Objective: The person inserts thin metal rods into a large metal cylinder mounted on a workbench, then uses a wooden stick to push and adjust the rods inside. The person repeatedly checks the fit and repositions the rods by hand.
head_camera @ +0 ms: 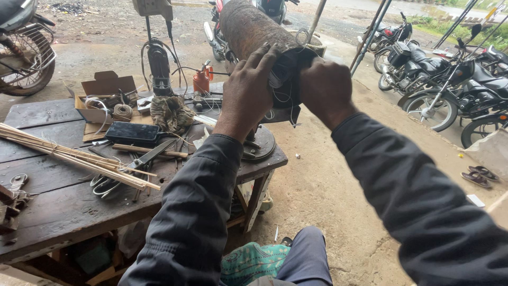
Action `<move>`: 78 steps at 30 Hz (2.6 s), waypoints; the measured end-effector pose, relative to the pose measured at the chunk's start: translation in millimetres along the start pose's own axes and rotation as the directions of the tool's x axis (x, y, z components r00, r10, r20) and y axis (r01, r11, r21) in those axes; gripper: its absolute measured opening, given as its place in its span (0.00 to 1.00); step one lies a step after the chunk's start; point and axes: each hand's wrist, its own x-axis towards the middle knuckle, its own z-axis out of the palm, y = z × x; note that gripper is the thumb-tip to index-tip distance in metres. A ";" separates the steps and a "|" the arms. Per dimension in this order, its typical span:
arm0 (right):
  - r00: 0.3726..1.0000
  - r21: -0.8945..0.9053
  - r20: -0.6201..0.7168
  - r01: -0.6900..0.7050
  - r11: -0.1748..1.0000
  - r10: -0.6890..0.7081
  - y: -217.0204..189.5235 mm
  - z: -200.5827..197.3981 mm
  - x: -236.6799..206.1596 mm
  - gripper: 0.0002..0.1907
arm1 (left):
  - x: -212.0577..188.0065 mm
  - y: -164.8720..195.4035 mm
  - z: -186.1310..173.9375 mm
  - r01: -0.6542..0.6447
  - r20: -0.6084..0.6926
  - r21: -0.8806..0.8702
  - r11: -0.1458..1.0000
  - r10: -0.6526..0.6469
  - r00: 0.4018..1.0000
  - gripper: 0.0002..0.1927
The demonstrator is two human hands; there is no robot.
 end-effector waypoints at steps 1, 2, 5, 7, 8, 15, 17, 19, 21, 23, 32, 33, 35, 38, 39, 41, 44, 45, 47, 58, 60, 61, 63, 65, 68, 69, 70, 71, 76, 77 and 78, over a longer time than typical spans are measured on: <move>0.997 0.045 0.021 -0.070 0.997 0.069 -4.9 2.7 -2.3 0.09 | 0.1 -0.5 0.0 0.009 0.011 -0.002 1.000 -0.009 1.000 0.34; 0.990 0.087 0.046 -0.139 0.986 0.136 -8.2 5.1 -5.7 0.09 | 0.0 -0.4 0.6 0.019 0.022 -0.007 1.000 -0.019 1.000 0.34; 0.988 0.034 -0.011 -0.150 0.988 0.151 -14.3 12.2 -12.4 0.08 | 0.2 -1.3 0.9 -0.007 -0.007 0.008 1.000 0.007 1.000 0.33; 0.994 -0.014 0.033 -0.100 0.995 0.100 -12.9 13.0 -13.9 0.09 | 0.4 -1.6 1.1 -0.007 -0.002 0.002 1.000 0.007 1.000 0.33; 0.995 -0.038 0.056 -0.075 0.996 0.077 -11.5 13.3 -14.7 0.09 | 0.3 -1.7 1.1 -0.008 0.002 -0.001 1.000 0.008 1.000 0.33; 0.959 -0.045 -0.139 0.242 0.969 -0.246 -4.3 0.9 -20.5 0.11 | -1.2 -2.5 1.3 -0.013 -0.003 -0.008 1.000 0.013 1.000 0.33; 0.956 -0.076 -0.134 0.253 0.965 -0.261 -1.8 0.6 -20.9 0.09 | -0.3 -2.6 1.3 -0.005 0.006 -0.006 1.000 0.005 1.000 0.34; 0.959 -0.076 -0.112 0.252 0.965 -0.259 1.2 3.1 -20.8 0.07 | 0.2 -2.2 1.2 -0.010 0.001 0.000 1.000 0.010 1.000 0.33; 0.978 -0.038 -0.057 0.200 0.979 -0.201 3.6 6.9 -20.8 0.05 | -0.5 -1.7 1.0 -0.012 -0.008 0.003 1.000 0.012 1.000 0.33; 0.996 0.025 0.031 0.082 0.996 -0.083 4.3 10.7 -20.0 0.10 | -0.9 -1.3 0.8 -0.022 -0.022 0.002 1.000 0.022 1.000 0.34; 0.986 0.037 0.019 -0.166 0.985 0.165 -0.4 12.0 -23.7 0.11 | -0.6 -3.2 4.1 -0.028 -0.014 0.009 1.000 0.028 1.000 0.34; 0.986 0.060 0.010 -0.165 0.984 0.165 -0.8 11.8 -25.4 0.10 | -1.3 -3.8 5.2 -0.023 -0.007 0.010 1.000 0.023 1.000 0.34; 0.987 0.102 -0.016 -0.158 0.982 0.160 -1.6 12.4 -29.2 0.09 | -1.6 -5.2 6.3 -0.015 -0.004 0.014 1.000 0.015 1.000 0.33; 0.987 0.123 -0.069 -0.135 0.983 0.145 -4.5 17.4 -35.1 0.08 | -2.2 -7.0 7.1 -0.020 -0.009 0.004 1.000 0.020 1.000 0.33; 0.989 0.110 -0.044 -0.139 0.984 0.145 -5.1 19.8 -36.9 0.09 | -2.4 -7.4 7.6 -0.017 -0.008 0.005 1.000 0.017 1.000 0.32; 0.989 0.084 0.003 -0.148 0.985 0.148 -6.4 25.1 -39.5 0.10 | -2.8 -8.8 8.4 -0.013 -0.007 0.007 1.000 0.013 1.000 0.30; 0.990 0.149 -0.040 -0.129 0.980 0.137 -9.2 31.0 -43.8 0.10 | -3.6 -10.5 10.1 -0.007 0.002 0.007 1.000 0.007 1.000 0.32; 0.986 0.192 -0.055 -0.145 0.971 0.159 -9.7 32.4 -45.1 0.10 | -3.9 -11.0 10.7 -0.009 0.001 0.003 1.000 0.009 1.000 0.32; 0.976 0.282 -0.082 -0.172 0.944 0.203 -11.3 34.8 -47.9 0.10 | -4.9 -12.0 11.5 -0.011 0.002 -0.003 1.000 0.011 1.000 0.31; 0.990 0.121 -0.070 -0.111 0.986 0.120 -15.4 32.0 -45.5 0.03 | -5.6 -12.6 12.3 -0.008 0.016 0.007 1.000 0.008 1.000 0.37; 0.992 0.108 -0.054 -0.106 0.988 0.112 -14.9 30.4 -42.8 0.03 | -5.6 -12.6 12.5 -0.009 0.016 0.005 1.000 0.009 1.000 0.38; 0.992 0.127 -0.034 -0.113 0.985 0.118 -14.6 29.5 -41.4 0.02 | -5.6 -12.7 12.8 -0.009 0.015 0.002 1.000 0.009 1.000 0.38; 0.994 0.130 -0.016 -0.109 0.986 0.112 -14.2 28.3 -38.5 0.02 | -5.4 -13.8 13.1 -0.009 0.010 0.002 1.000 0.009 1.000 0.38; 0.996 0.097 -0.011 -0.092 0.991 0.093 -14.3 27.2 -36.2 0.01 | -6.0 -14.6 13.5 -0.007 0.013 -0.002 1.000 0.007 1.000 0.38; 0.996 0.083 0.008 -0.089 0.993 0.088 -16.2 26.8 -31.8 0.04 | -6.6 -15.6 14.0 -0.006 0.022 -0.005 1.000 0.006 1.000 0.39; 0.996 0.084 0.024 -0.087 0.993 0.085 -17.1 26.7 -30.0 0.04 | -7.2 -15.8 14.2 -0.010 0.019 -0.007 1.000 0.011 1.000 0.38; 0.996 0.085 0.037 -0.084 0.993 0.082 -17.8 26.9 -27.4 0.04 | -7.3 -16.1 14.4 -0.017 0.013 -0.007 1.000 0.017 1.000 0.38; 0.995 0.086 0.051 -0.084 0.993 0.080 -18.1 26.6 -24.8 0.04 | -7.3 -16.1 14.2 -0.024 0.010 -0.007 1.000 0.024 1.000 0.37; 0.991 0.133 0.050 -0.129 0.983 0.123 -16.2 23.9 -12.0 0.06 | -5.8 -16.1 13.9 -0.002 0.028 -0.010 1.000 0.002 1.000 0.37; 0.986 0.128 0.085 -0.152 0.980 0.142 -15.4 23.8 -11.6 0.06 | -6.4 -16.3 13.7 0.006 0.039 -0.013 1.000 -0.006 0.999 0.36; 0.985 0.132 0.093 -0.159 0.978 0.148 -13.7 23.0 -12.3 0.07 | -6.8 -16.4 14.0 0.003 0.041 -0.022 1.000 -0.002 0.999 0.37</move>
